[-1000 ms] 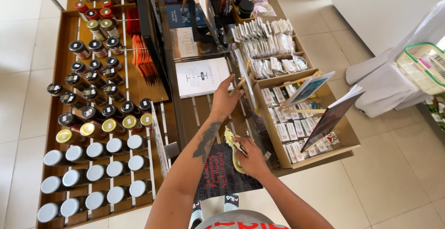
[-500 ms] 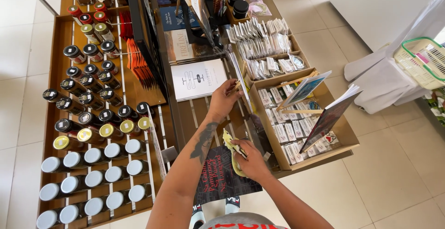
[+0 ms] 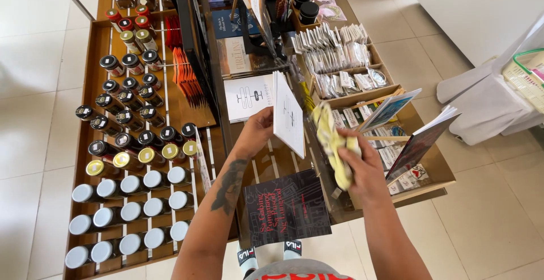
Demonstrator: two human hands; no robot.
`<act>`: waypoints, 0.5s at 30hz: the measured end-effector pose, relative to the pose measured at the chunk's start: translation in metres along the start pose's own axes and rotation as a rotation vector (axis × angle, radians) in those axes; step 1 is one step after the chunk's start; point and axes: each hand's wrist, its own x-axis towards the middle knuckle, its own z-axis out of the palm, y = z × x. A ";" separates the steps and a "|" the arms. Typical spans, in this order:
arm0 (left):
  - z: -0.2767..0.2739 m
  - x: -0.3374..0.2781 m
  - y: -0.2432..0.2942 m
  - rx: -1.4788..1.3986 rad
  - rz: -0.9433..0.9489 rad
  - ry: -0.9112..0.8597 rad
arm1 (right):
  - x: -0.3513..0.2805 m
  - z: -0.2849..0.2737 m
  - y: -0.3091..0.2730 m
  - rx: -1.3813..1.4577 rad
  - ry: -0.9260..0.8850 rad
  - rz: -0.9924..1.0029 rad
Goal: Cleaning and dusting various merchandise items on a retail display shelf.
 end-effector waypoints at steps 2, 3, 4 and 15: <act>0.003 -0.009 0.017 0.028 -0.042 0.008 | 0.016 0.009 0.015 -0.195 -0.047 -0.098; 0.004 -0.013 0.026 0.053 -0.084 0.016 | 0.025 0.014 0.022 -0.392 -0.092 -0.198; 0.002 -0.014 0.028 0.057 -0.081 0.019 | 0.021 0.037 0.016 -0.389 -0.096 -0.200; -0.009 -0.046 0.062 -0.027 -0.074 -0.025 | 0.043 0.076 0.048 -0.883 0.021 -0.405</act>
